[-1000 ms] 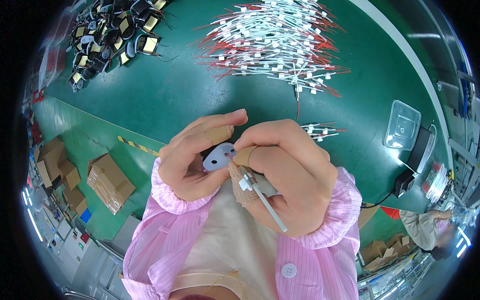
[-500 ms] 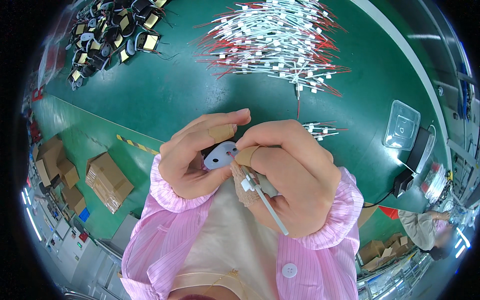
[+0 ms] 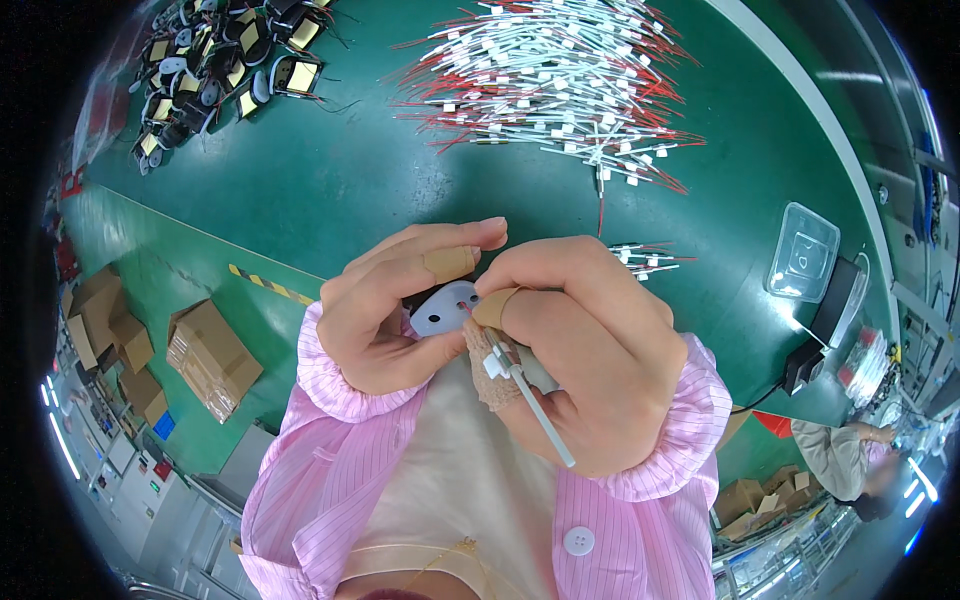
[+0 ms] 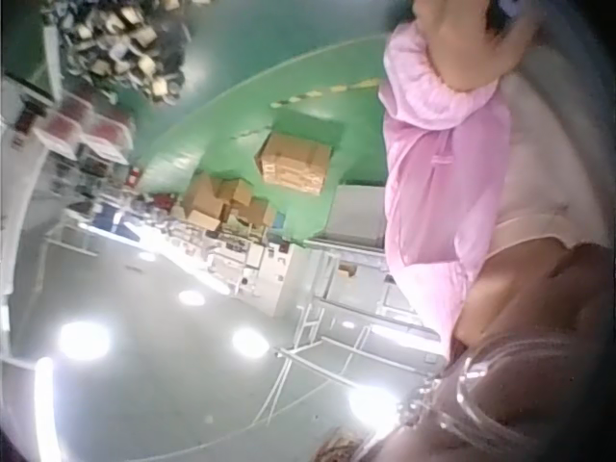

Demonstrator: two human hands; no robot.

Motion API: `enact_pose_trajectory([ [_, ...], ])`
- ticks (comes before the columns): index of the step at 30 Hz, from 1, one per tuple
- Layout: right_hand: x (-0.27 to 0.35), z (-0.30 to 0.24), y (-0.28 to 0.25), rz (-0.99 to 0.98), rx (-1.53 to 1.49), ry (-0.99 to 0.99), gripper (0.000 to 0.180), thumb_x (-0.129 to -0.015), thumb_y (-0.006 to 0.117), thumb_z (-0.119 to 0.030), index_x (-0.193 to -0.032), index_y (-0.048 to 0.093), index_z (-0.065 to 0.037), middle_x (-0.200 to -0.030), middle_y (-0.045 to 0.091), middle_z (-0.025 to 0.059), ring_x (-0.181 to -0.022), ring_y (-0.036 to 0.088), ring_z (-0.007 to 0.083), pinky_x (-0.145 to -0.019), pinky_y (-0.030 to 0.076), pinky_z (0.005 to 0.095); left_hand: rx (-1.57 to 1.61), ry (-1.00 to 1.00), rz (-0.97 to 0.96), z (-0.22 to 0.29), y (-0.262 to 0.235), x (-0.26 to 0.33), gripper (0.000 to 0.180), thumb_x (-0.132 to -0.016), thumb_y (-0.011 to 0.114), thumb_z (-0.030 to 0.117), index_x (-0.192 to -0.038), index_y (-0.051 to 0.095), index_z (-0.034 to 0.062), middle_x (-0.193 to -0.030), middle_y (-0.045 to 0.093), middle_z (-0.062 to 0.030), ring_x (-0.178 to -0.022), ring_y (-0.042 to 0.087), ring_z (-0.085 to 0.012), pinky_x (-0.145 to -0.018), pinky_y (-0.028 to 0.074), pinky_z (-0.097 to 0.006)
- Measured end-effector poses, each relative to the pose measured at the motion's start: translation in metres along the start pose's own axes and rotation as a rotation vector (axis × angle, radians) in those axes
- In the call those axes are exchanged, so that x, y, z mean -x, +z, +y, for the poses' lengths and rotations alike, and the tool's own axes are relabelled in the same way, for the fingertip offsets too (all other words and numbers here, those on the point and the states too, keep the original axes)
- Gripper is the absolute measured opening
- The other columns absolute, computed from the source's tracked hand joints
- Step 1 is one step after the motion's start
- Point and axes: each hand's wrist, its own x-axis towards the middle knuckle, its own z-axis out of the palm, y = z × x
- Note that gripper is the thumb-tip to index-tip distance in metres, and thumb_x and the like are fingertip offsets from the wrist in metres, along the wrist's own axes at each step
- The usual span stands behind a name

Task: The person inserts red and white wires into small grey electronic components at a factory workstation. They repeatedly pick up a component, thread the wires into the holes, and place the finished unit on the table.

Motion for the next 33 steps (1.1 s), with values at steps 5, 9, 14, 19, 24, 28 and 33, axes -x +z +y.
enact_pose_trajectory([
  [5, -0.002, 0.0, 0.003, -0.001, 0.051, -0.046, 0.021, -0.063, 0.074, 0.009, -0.08, 0.063, 0.003, -0.09, 0.061, 0.0125, -0.066, 0.062, 0.0194, -0.056, 0.05, 0.0275, -0.019, 0.0, 0.008, 0.0, 0.0, 0.0, 0.037, -0.075, 0.074, 0.0, -0.106, 0.058, -0.0104, -0.107, 0.063, -0.0325, -0.095, 0.067, -0.0379, -0.08, 0.055, -0.043],
  [9, -0.003, 0.005, 0.006, -0.046, 0.039, -0.012, 0.021, -0.065, 0.074, 0.007, -0.083, 0.063, 0.003, -0.089, 0.061, 0.0122, -0.068, 0.061, 0.0189, -0.057, 0.049, 0.0272, -0.075, -0.025, 0.061, 0.002, 0.001, 0.0, 0.038, -0.068, 0.078, 0.0, -0.101, 0.061, -0.0074, -0.097, 0.065, -0.0221, -0.081, 0.064, -0.0338, -0.069, 0.053, -0.037],
  [14, -0.002, 0.0, -0.003, -0.012, -0.278, 0.159, 0.021, -0.069, 0.074, 0.007, -0.087, 0.067, 0.001, -0.083, 0.064, 0.011, -0.067, 0.06, 0.0163, -0.057, 0.048, 0.0257, -0.149, -0.012, 0.072, 0.004, -0.002, -0.001, 0.039, -0.069, 0.078, 0.004, -0.103, 0.063, -0.0058, -0.095, 0.063, -0.0172, -0.079, 0.06, -0.0305, -0.068, 0.049, -0.036],
  [19, 0.004, 0.007, -0.003, 0.041, -0.158, 0.154, 0.019, -0.069, 0.074, 0.007, -0.087, 0.069, 0.002, -0.083, 0.067, 0.0107, -0.066, 0.065, 0.0164, -0.055, 0.049, 0.0247, -0.092, -0.071, -0.034, 0.006, -0.007, -0.003, 0.046, -0.073, 0.079, 0.015, -0.111, 0.061, -0.0048, -0.107, 0.062, -0.0185, -0.09, 0.058, -0.0281, -0.076, 0.048, -0.036],
  [24, 0.0, 0.008, -0.01, -0.084, 0.083, 0.074, 0.019, -0.069, 0.073, 0.007, -0.087, 0.068, 0.002, -0.08, 0.065, 0.0101, -0.063, 0.064, 0.019, -0.054, 0.049, 0.0267, -0.135, -0.076, -0.085, 0.002, -0.013, -0.002, 0.05, -0.065, 0.082, 0.013, -0.109, 0.061, -0.0016, -0.104, 0.059, -0.0148, -0.086, 0.056, -0.029, -0.074, 0.047, -0.037],
  [28, -0.005, 0.003, -0.007, -0.162, 0.193, 0.133, 0.02, -0.071, 0.071, 0.003, -0.091, 0.067, 0.0, -0.072, 0.057, 0.0099, -0.056, 0.057, 0.0233, -0.051, 0.045, 0.0311, -0.08, -0.168, -0.023, 0.002, -0.006, 0.003, 0.049, -0.061, 0.082, 0.006, -0.105, 0.061, 0.0, -0.099, 0.059, -0.0128, -0.076, 0.058, -0.027, -0.065, 0.05, -0.034],
  [33, -0.002, 0.012, -0.004, -0.215, 0.329, 0.047, 0.02, -0.073, 0.072, -0.002, -0.092, 0.066, 0.0, -0.068, 0.047, 0.0089, -0.053, 0.049, 0.0239, -0.048, 0.039, 0.0339, -0.068, -0.264, -0.09, 0.009, -0.01, 0.002, 0.049, -0.067, 0.083, 0.008, -0.109, 0.059, -0.0023, -0.099, 0.063, -0.0166, -0.081, 0.063, -0.0229, -0.068, 0.052, -0.031],
])
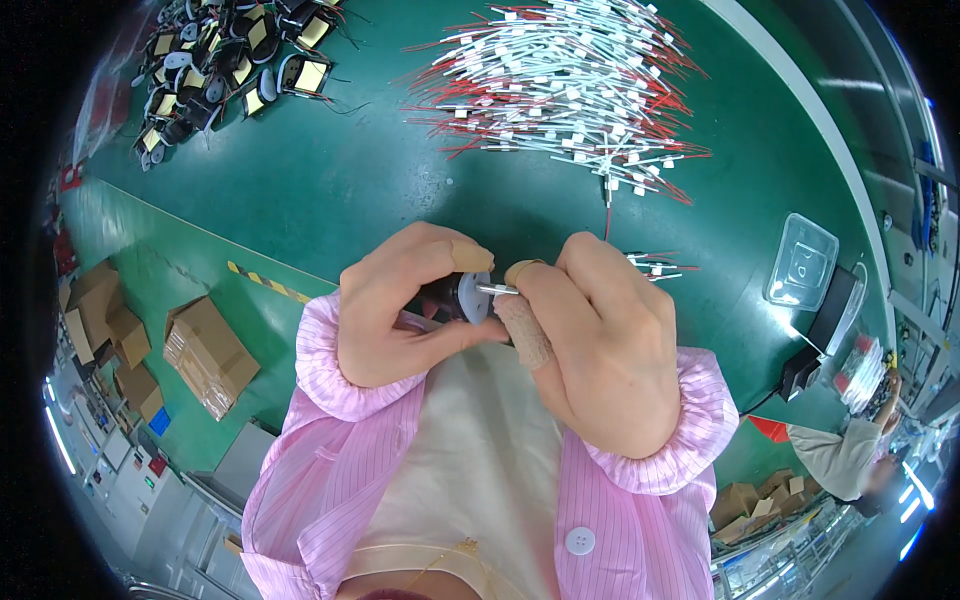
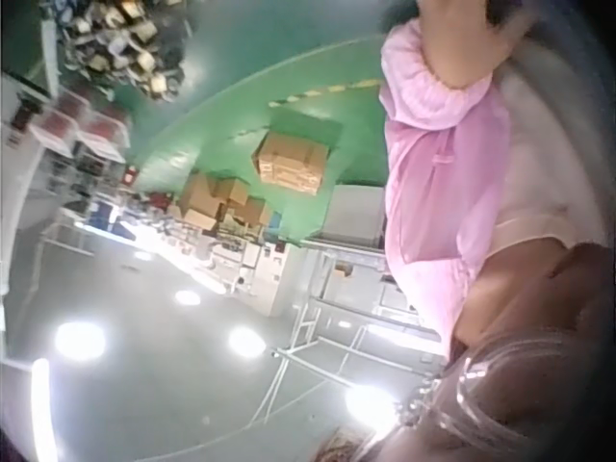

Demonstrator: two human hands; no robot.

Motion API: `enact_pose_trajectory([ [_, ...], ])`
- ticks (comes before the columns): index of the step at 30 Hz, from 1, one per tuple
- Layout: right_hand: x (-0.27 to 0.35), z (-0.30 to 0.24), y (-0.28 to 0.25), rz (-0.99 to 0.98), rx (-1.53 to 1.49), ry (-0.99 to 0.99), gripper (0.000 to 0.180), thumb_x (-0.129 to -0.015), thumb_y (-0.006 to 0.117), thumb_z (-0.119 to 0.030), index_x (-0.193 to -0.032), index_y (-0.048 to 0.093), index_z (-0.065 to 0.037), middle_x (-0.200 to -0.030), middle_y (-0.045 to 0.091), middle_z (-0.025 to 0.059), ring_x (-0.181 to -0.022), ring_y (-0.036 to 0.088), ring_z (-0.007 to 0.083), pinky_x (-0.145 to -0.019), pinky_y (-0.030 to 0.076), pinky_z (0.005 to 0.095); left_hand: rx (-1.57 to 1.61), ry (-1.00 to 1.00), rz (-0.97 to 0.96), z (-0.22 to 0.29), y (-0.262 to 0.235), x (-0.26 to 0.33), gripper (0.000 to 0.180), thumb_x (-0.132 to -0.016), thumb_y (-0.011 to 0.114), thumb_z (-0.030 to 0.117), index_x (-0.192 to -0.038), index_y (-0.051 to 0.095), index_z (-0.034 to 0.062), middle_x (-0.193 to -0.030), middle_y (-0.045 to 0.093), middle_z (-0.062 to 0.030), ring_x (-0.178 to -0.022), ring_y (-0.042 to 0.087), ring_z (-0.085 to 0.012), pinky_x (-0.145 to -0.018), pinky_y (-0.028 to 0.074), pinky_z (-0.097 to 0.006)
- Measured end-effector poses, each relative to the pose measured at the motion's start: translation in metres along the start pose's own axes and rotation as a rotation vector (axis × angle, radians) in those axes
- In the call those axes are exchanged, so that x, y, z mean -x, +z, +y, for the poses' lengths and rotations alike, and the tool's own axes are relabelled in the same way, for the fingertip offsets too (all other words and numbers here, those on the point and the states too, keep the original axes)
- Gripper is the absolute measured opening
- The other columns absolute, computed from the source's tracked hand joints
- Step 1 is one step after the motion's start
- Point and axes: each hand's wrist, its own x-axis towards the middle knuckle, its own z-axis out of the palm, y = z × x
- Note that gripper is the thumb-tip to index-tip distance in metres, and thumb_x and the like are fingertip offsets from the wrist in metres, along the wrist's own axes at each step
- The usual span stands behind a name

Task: The person inserts red and white wires into small grey electronic components at a factory workstation. They repeatedly pick up a component, thread the wires into the holes, and place the finished unit on the table.

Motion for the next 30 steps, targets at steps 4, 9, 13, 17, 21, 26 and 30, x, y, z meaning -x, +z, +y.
enact_pose_trajectory([
  [4, -0.003, 0.009, -0.002, -0.011, -0.141, -0.048, 0.016, -0.074, 0.072, -0.003, -0.089, 0.066, 0.0, -0.068, 0.047, 0.0089, -0.052, 0.047, 0.0231, -0.047, 0.036, 0.0343, 0.267, 0.029, 0.022, -0.017, -0.003, 0.008, 0.05, -0.077, 0.078, 0.009, -0.117, 0.054, -0.0082, -0.101, 0.065, -0.0203, -0.087, 0.065, -0.0231, -0.076, 0.052, -0.032],
  [9, -0.005, 0.019, -0.002, -0.122, -0.365, -0.015, 0.011, -0.074, 0.072, -0.002, -0.083, 0.065, 0.001, -0.065, 0.046, 0.0087, -0.051, 0.046, 0.0228, -0.046, 0.034, 0.034, 0.41, -0.112, -0.103, -0.013, -0.015, 0.003, 0.042, -0.079, 0.076, 0.009, -0.112, 0.06, -0.0127, -0.097, 0.065, -0.0211, -0.086, 0.065, -0.0245, -0.075, 0.051, -0.033],
  [13, -0.001, 0.022, 0.005, -0.115, -0.389, -0.022, 0.011, -0.075, 0.072, -0.002, -0.082, 0.064, 0.001, -0.063, 0.046, 0.0086, -0.05, 0.047, 0.0229, -0.045, 0.034, 0.034, 0.412, -0.146, -0.033, -0.01, -0.009, 0.002, 0.037, -0.077, 0.077, 0.007, -0.106, 0.063, -0.0125, -0.091, 0.066, -0.0192, -0.08, 0.064, -0.0218, -0.07, 0.049, -0.029],
  [17, 0.006, 0.003, 0.023, 0.112, 0.019, -0.012, 0.016, -0.071, 0.072, -0.002, -0.083, 0.062, 0.001, -0.062, 0.045, 0.0089, -0.05, 0.048, 0.0236, -0.044, 0.035, 0.0346, 0.105, -0.173, 0.087, -0.001, 0.001, 0.0, 0.036, -0.075, 0.077, 0.005, -0.105, 0.064, -0.0115, -0.087, 0.065, -0.0179, -0.074, 0.062, -0.0203, -0.066, 0.048, -0.028],
  [21, 0.006, 0.008, 0.012, 0.073, -0.129, -0.036, 0.02, -0.069, 0.074, -0.004, -0.083, 0.06, 0.001, -0.062, 0.043, 0.0085, -0.049, 0.048, 0.0243, -0.044, 0.036, 0.0353, 0.075, -0.1, 0.063, 0.009, -0.002, -0.004, 0.037, -0.074, 0.078, 0.006, -0.104, 0.065, -0.0107, -0.086, 0.065, -0.0166, -0.071, 0.061, -0.0197, -0.065, 0.048, -0.027],
  [26, 0.005, 0.006, 0.018, 0.129, -0.036, -0.018, 0.017, -0.072, 0.073, -0.004, -0.083, 0.061, 0.0, -0.061, 0.045, 0.009, -0.048, 0.048, 0.0257, -0.045, 0.037, 0.0352, 0.025, -0.106, 0.044, 0.007, -0.002, -0.008, 0.04, -0.075, 0.079, 0.012, -0.104, 0.064, -0.0096, -0.089, 0.066, -0.0167, -0.075, 0.064, -0.0214, -0.068, 0.05, -0.029],
  [30, -0.004, 0.028, 0.004, 0.014, -0.195, 0.08, 0.01, -0.078, 0.07, -0.003, -0.086, 0.064, 0.0, -0.062, 0.051, 0.0076, -0.049, 0.05, 0.0215, -0.045, 0.036, 0.0323, -0.005, 0.076, -0.029, -0.013, -0.024, -0.02, 0.043, -0.081, 0.075, 0.021, -0.111, 0.06, -0.0066, -0.103, 0.066, -0.0173, -0.09, 0.063, -0.026, -0.083, 0.049, -0.035],
])
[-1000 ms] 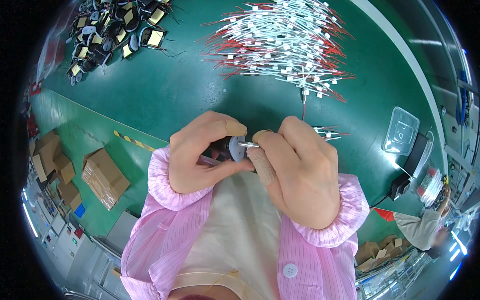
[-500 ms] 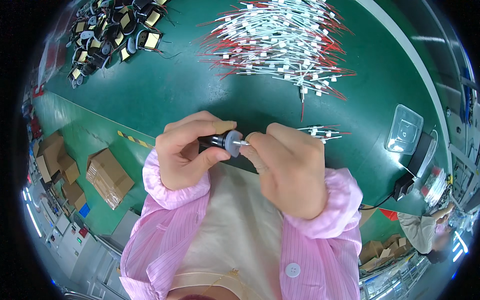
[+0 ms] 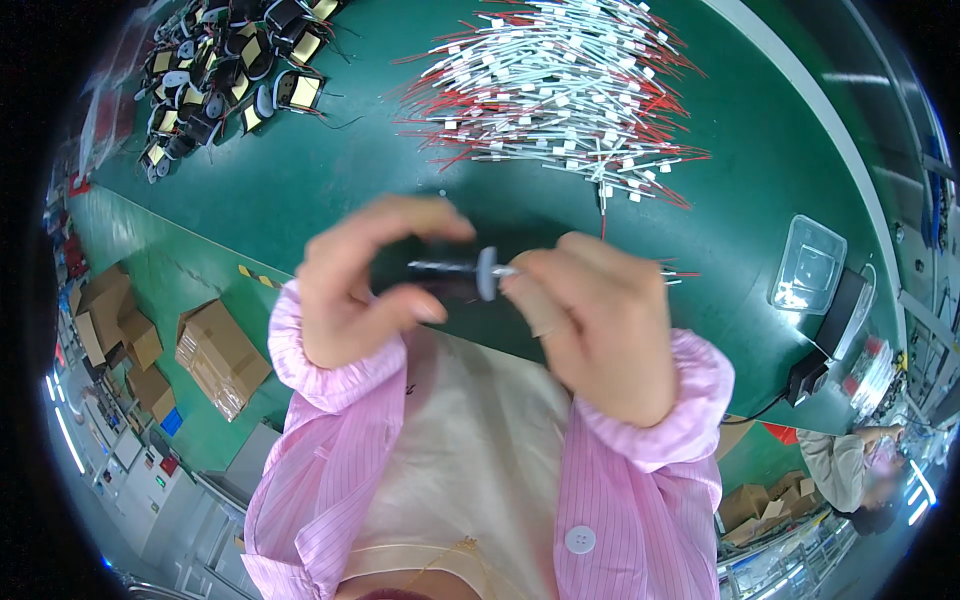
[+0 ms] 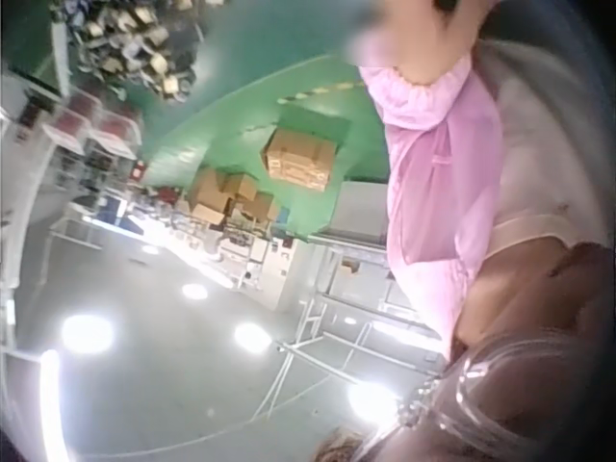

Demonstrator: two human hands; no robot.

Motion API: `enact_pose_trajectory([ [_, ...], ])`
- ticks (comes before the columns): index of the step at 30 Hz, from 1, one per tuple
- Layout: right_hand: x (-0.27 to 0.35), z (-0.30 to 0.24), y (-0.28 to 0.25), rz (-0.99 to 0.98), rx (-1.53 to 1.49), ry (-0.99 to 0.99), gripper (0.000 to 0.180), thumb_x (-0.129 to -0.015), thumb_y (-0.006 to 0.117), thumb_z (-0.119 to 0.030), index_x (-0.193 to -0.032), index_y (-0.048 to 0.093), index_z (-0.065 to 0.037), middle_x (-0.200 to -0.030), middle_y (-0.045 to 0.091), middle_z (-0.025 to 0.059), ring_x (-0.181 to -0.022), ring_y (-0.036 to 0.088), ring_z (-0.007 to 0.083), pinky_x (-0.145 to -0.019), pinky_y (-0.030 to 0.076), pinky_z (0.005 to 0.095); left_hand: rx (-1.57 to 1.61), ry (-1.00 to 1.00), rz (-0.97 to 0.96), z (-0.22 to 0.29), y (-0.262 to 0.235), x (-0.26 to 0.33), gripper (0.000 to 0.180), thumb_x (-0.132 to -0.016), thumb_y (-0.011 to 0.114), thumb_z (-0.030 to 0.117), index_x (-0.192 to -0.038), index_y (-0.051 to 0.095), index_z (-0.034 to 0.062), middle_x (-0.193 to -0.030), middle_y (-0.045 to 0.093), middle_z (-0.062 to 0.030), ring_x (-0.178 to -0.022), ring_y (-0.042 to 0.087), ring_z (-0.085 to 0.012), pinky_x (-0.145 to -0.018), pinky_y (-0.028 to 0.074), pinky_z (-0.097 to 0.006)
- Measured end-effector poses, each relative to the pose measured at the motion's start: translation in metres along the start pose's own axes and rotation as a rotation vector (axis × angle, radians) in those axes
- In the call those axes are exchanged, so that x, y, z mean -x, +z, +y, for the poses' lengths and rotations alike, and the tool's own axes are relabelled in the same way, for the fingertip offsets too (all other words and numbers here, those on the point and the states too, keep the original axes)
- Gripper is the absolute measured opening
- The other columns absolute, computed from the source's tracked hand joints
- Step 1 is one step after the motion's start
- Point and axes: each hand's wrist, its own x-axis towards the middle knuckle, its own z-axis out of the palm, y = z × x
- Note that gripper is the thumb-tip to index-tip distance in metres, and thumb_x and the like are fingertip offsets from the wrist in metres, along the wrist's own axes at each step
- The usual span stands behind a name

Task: The person inserts red and white wires into small grey electronic components at a factory workstation. They repeatedly pick up a component, thread the wires into the holes, and place the finished unit on the table.

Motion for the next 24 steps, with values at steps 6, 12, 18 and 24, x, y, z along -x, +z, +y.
enact_pose_trajectory([
  [6, -0.009, 0.058, -0.07, 0.555, -0.705, 0.347, 0.038, -0.102, 0.043, -0.03, -0.109, 0.058, 0.004, -0.06, 0.044, -0.0024, -0.05, 0.039, 0.0069, -0.058, 0.04, 0.0258, -1.111, -0.064, 0.594, -0.035, -0.062, -0.014, 0.023, -0.089, 0.059, 0.01, -0.11, 0.064, 0.0033, -0.106, 0.063, -0.0156, -0.1, 0.055, -0.034, -0.089, 0.044, -0.041],
  [12, -0.011, 0.055, -0.074, 0.49, -0.672, 0.253, 0.049, -0.102, 0.039, -0.028, -0.139, 0.034, 0.005, -0.098, 0.066, 0.0203, -0.078, 0.064, 0.018, -0.081, 0.051, 0.0312, -1.328, -0.033, 0.391, -0.064, -0.086, -0.012, 0.026, -0.089, 0.059, 0.007, -0.114, 0.064, 0.004, -0.119, 0.06, -0.0148, -0.113, 0.051, -0.0363, -0.099, 0.038, -0.044],
  [18, 0.016, 0.047, -0.049, 0.056, 0.103, 0.242, 0.014, -0.083, 0.062, 0.0, -0.096, 0.065, -0.001, -0.09, 0.066, 0.0106, -0.076, 0.063, 0.0238, -0.07, 0.051, 0.0339, -1.275, -0.005, 0.428, -0.068, -0.091, -0.01, 0.021, -0.082, 0.065, 0.007, -0.103, 0.067, 0.0047, -0.106, 0.066, -0.0108, -0.108, 0.058, -0.0299, -0.097, 0.039, -0.044],
  [24, 0.023, 0.051, -0.019, -0.02, 0.452, 0.114, 0.013, -0.074, 0.065, 0.002, -0.086, 0.061, -0.002, -0.087, 0.057, 0.011, -0.08, 0.059, 0.0328, -0.069, 0.049, 0.0417, -1.096, -0.112, 0.56, -0.055, -0.076, -0.014, 0.023, -0.075, 0.069, 0.0, -0.097, 0.065, 0.0029, -0.091, 0.065, -0.0097, -0.094, 0.06, -0.0293, -0.082, 0.048, -0.039],
])
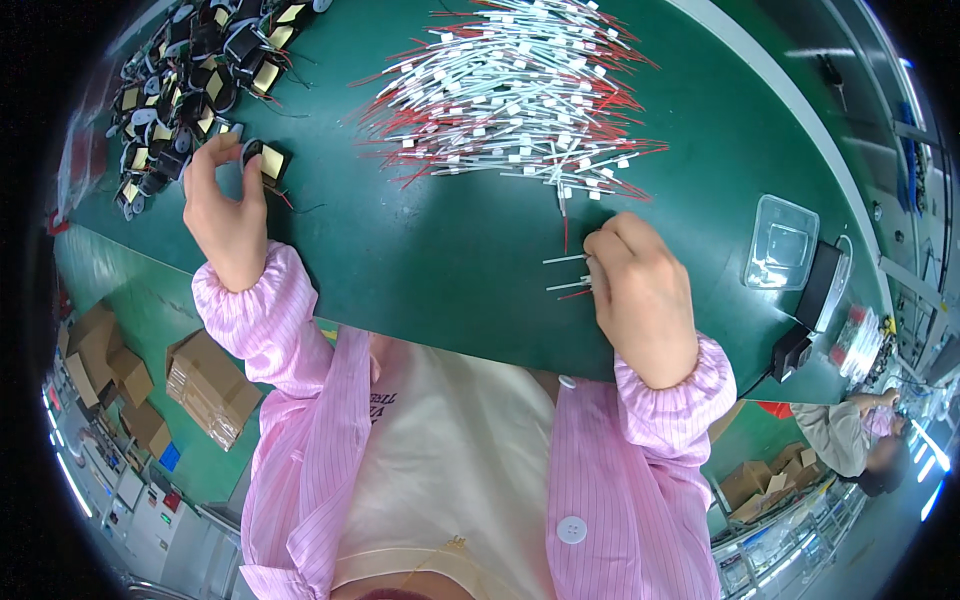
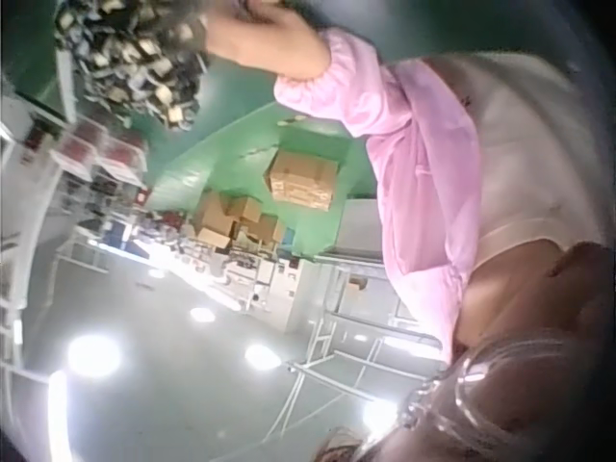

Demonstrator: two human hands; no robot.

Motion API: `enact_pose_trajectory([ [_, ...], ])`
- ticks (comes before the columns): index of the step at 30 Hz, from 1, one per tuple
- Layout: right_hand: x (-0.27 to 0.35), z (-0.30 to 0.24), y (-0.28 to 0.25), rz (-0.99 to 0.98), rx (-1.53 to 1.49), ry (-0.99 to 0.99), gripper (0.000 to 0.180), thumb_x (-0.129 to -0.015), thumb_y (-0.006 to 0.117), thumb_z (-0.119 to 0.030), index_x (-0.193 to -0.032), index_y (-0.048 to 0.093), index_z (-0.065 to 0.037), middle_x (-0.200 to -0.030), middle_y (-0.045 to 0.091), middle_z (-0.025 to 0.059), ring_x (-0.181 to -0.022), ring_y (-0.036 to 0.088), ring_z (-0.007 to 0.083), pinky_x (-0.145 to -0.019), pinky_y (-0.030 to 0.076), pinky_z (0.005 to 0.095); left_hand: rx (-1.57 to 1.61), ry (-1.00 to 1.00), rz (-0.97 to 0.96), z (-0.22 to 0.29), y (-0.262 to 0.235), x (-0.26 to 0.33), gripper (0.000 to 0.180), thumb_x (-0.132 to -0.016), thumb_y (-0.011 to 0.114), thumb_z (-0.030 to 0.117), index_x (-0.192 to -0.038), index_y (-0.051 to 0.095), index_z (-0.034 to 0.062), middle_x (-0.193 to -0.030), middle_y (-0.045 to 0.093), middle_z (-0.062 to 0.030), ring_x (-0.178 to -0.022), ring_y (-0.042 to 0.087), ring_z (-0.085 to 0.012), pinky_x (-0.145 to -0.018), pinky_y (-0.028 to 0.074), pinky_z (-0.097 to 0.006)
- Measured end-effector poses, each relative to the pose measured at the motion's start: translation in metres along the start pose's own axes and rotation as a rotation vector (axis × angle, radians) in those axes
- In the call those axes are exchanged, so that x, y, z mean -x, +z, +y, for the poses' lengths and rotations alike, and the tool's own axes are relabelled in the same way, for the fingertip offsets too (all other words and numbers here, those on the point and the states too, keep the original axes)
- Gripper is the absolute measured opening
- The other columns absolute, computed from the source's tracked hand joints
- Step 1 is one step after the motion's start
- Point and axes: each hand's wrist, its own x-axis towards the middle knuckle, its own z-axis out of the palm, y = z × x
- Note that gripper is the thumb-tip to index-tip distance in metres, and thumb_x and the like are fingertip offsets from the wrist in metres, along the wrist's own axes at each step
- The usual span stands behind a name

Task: The person inserts red and white wires into small grey electronic components at a factory workstation. They repeatedly pick up a component, thread the wires into the holes, and place the finished unit on the table.

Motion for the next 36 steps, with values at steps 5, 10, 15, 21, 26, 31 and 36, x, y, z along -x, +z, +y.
enact_pose_trajectory([
  [5, -0.003, 0.0, -0.002, -0.036, 0.042, -0.058, 0.014, -0.074, 0.063, 0.003, -0.087, 0.059, -0.001, -0.084, 0.055, 0.0127, -0.077, 0.057, 0.0339, -0.067, 0.048, 0.0428, 0.595, -0.136, -0.081, 0.012, -0.02, 0.013, 0.019, -0.083, 0.06, -0.006, -0.101, 0.057, -0.0026, -0.103, 0.061, -0.016, -0.083, 0.062, -0.02, -0.078, 0.049, -0.031],
  [10, -0.003, -0.002, -0.007, -0.078, -0.084, 0.006, 0.016, -0.075, 0.063, 0.003, -0.089, 0.056, -0.001, -0.083, 0.054, 0.0146, -0.077, 0.057, 0.0355, -0.066, 0.047, 0.0437, 1.25, -0.26, -0.209, 0.043, -0.036, 0.041, 0.02, -0.083, 0.055, -0.01, -0.102, 0.051, -0.004, -0.107, 0.058, -0.0209, -0.083, 0.059, -0.02, -0.077, 0.049, -0.03],
  [15, -0.003, -0.012, -0.007, -0.098, -0.116, 0.041, 0.018, -0.076, 0.062, 0.004, -0.092, 0.056, -0.001, -0.083, 0.055, 0.0159, -0.076, 0.057, 0.0375, -0.066, 0.047, 0.045, 1.256, -0.158, -0.352, 0.063, -0.029, 0.056, 0.022, -0.075, 0.059, -0.014, -0.095, 0.065, -0.0049, -0.102, 0.056, -0.0182, -0.088, 0.058, -0.0213, -0.073, 0.05, -0.03],
  [21, 0.002, -0.006, 0.004, -0.082, -0.065, 0.084, 0.022, -0.076, 0.062, 0.004, -0.097, 0.059, -0.001, -0.084, 0.056, 0.0169, -0.071, 0.058, 0.0383, -0.064, 0.048, 0.0449, 1.49, -0.218, -0.418, 0.074, -0.027, 0.056, 0.013, -0.079, 0.05, -0.012, -0.087, 0.056, -0.003, -0.103, 0.052, -0.0208, -0.073, 0.065, -0.0265, -0.054, 0.054, -0.031],
  [26, 0.003, -0.008, -0.012, 0.111, -0.192, -0.06, 0.019, -0.073, 0.064, 0.008, -0.09, 0.063, 0.001, -0.082, 0.061, 0.0141, -0.066, 0.062, 0.0289, -0.059, 0.05, 0.0368, 1.574, -0.277, -0.446, 0.074, -0.028, 0.054, 0.016, -0.079, 0.044, -0.015, -0.082, 0.053, -0.0021, -0.105, 0.051, -0.024, -0.064, 0.065, -0.025, -0.042, 0.051, -0.025],
  [31, 0.002, -0.025, -0.025, 0.049, -1.099, 0.006, 0.015, -0.075, 0.066, 0.013, -0.088, 0.064, 0.006, -0.088, 0.066, 0.014, -0.07, 0.065, 0.0174, -0.061, 0.053, 0.029, 1.66, -0.138, -0.518, 0.079, -0.029, 0.052, 0.018, -0.077, 0.047, -0.015, -0.07, 0.059, -0.0041, -0.105, 0.054, -0.0266, -0.064, 0.064, -0.0245, -0.045, 0.048, -0.025],
  [36, 0.001, -0.043, -0.017, -0.111, -1.562, 0.225, 0.017, -0.076, 0.071, 0.012, -0.092, 0.064, 0.01, -0.086, 0.065, 0.0152, -0.076, 0.068, 0.0201, -0.068, 0.058, 0.0293, 1.404, -0.172, -0.516, 0.095, -0.029, 0.055, 0.006, -0.079, 0.067, 0.003, -0.078, 0.068, -0.0029, -0.112, 0.054, -0.0218, -0.073, 0.058, -0.0204, -0.059, 0.044, -0.027],
])
